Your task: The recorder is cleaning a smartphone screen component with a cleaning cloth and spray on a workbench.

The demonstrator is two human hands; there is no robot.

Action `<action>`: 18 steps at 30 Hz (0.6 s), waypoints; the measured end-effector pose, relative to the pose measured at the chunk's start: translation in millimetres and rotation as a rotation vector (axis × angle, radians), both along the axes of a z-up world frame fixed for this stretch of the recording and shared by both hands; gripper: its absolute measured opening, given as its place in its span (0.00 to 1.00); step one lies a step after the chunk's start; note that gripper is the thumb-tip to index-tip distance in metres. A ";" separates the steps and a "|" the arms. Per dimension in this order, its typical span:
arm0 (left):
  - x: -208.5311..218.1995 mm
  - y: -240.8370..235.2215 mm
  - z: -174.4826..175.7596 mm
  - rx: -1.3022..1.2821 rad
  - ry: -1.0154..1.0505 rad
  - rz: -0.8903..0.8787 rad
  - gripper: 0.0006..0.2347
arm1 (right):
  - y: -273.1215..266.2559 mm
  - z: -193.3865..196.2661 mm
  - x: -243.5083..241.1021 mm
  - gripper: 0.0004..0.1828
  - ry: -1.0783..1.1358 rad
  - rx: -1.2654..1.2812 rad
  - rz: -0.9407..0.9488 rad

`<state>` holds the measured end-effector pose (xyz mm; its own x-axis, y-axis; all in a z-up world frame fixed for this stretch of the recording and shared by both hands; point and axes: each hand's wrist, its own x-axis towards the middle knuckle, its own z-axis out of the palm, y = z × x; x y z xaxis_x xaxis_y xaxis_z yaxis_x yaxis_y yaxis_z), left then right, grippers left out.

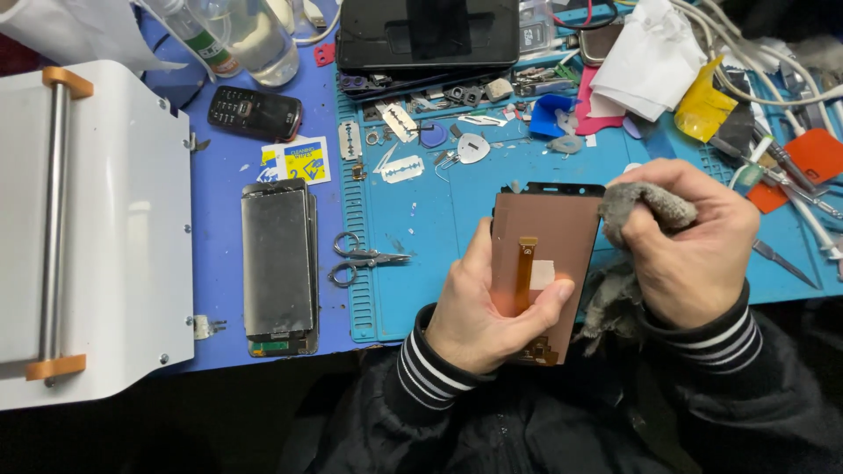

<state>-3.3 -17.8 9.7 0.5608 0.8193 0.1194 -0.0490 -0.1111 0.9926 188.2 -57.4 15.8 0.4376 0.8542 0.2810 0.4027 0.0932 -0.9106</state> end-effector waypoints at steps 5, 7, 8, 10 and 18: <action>-1.1 0.8 0.1 0.028 0.054 0.022 0.21 | -10.8 0.5 -2.0 0.08 -0.051 -0.120 0.049; -0.9 1.0 0.9 0.007 0.042 -0.016 0.21 | -5.1 4.7 0.9 0.09 -0.066 -0.093 0.033; -0.8 2.2 2.5 -0.009 0.029 -0.047 0.22 | -0.7 7.9 2.6 0.10 -0.081 -0.060 0.026; -0.8 1.7 3.0 -0.006 0.021 -0.046 0.22 | 0.1 12.5 9.8 0.08 -0.107 -0.083 0.057; -5.0 6.9 10.2 -0.036 0.055 -0.221 0.19 | 7.2 44.2 57.6 0.04 -0.331 -0.462 0.273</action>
